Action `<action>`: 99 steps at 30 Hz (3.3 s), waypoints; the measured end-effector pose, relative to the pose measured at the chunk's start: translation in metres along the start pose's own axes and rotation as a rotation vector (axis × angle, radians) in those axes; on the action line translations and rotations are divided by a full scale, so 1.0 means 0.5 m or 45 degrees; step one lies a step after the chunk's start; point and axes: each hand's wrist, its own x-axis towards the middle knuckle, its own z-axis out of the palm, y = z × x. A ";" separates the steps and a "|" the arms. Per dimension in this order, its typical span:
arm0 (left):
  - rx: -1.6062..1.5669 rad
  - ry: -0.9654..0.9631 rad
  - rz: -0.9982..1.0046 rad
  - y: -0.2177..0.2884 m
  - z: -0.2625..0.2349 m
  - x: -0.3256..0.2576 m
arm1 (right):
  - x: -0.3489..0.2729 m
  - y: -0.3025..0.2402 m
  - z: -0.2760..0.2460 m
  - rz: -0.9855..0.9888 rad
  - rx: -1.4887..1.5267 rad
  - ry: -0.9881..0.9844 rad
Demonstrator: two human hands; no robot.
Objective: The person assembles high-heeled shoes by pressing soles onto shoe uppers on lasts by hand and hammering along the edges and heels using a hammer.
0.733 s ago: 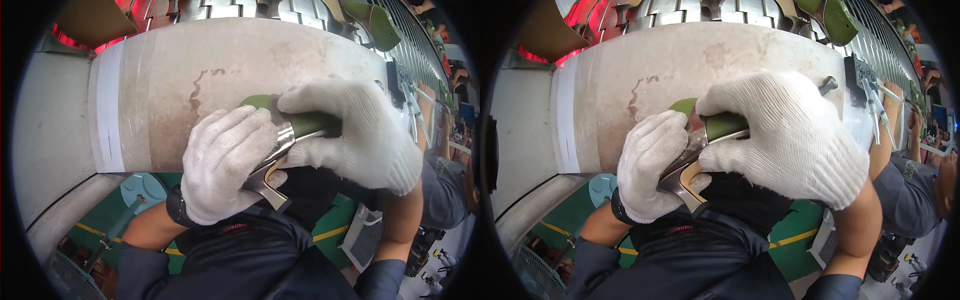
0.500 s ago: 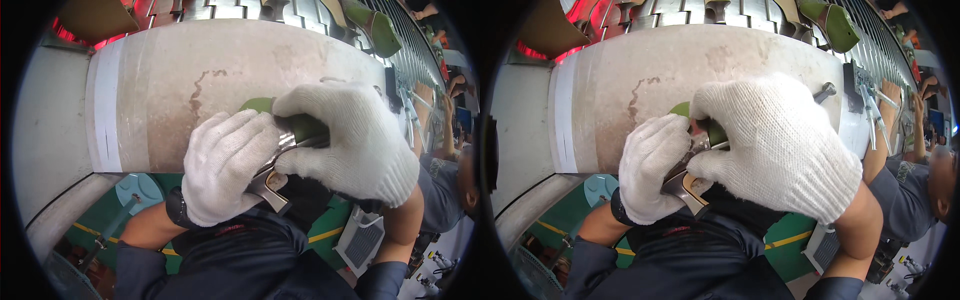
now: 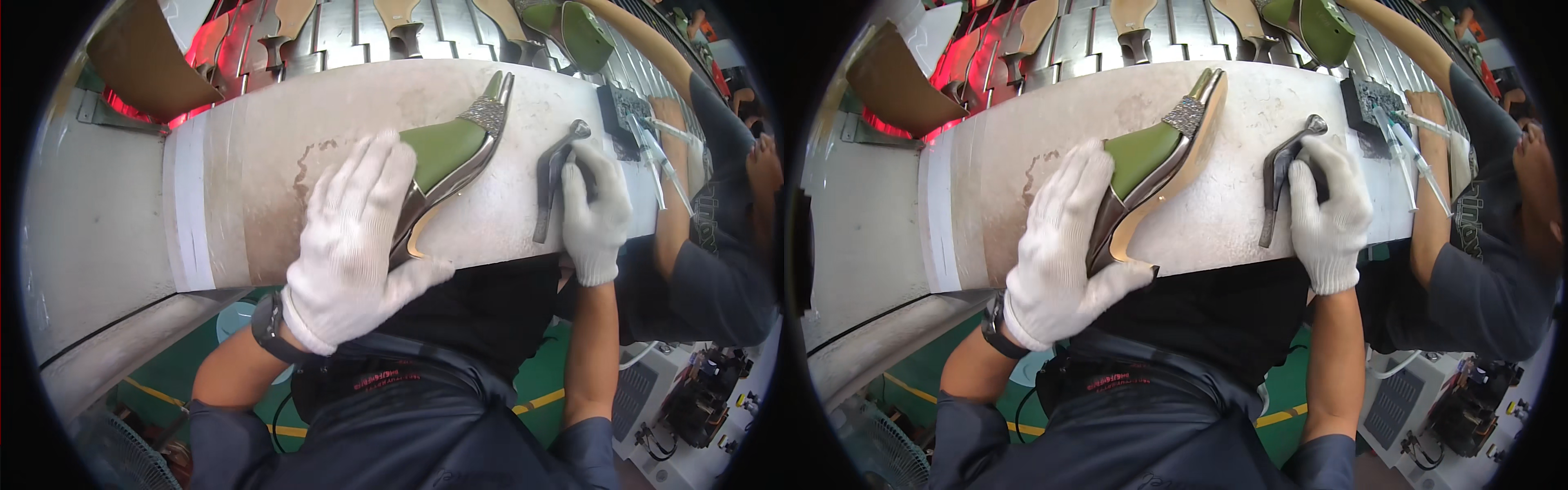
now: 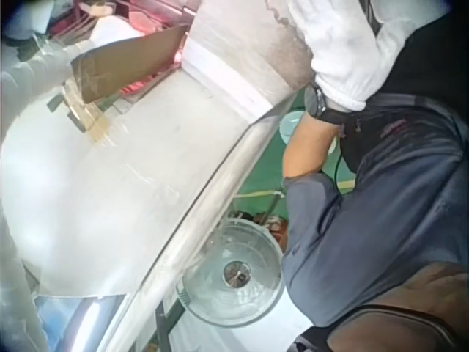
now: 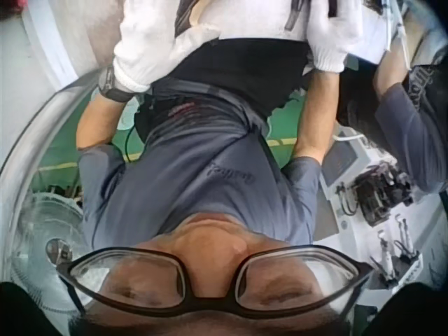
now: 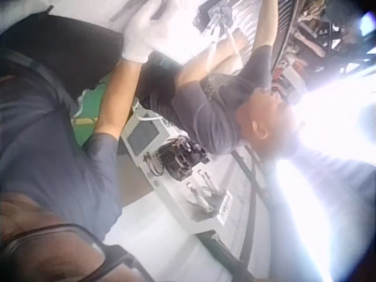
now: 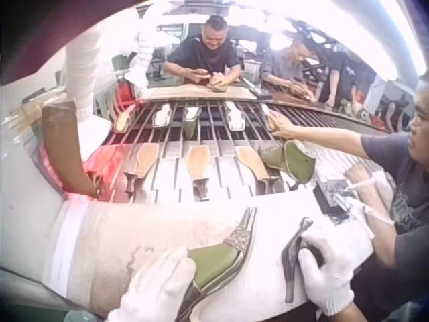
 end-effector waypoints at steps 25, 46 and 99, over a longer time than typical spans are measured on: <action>-0.236 -0.270 -0.101 -0.027 -0.005 0.166 | 0.058 -0.167 -0.026 0.316 0.778 -0.338; -0.575 -0.295 -0.419 -0.042 -0.008 0.198 | -0.004 -0.075 0.045 0.238 1.229 -0.432; -0.571 0.046 -0.114 -0.063 0.007 0.141 | -0.007 -0.224 0.032 -0.467 0.093 -0.436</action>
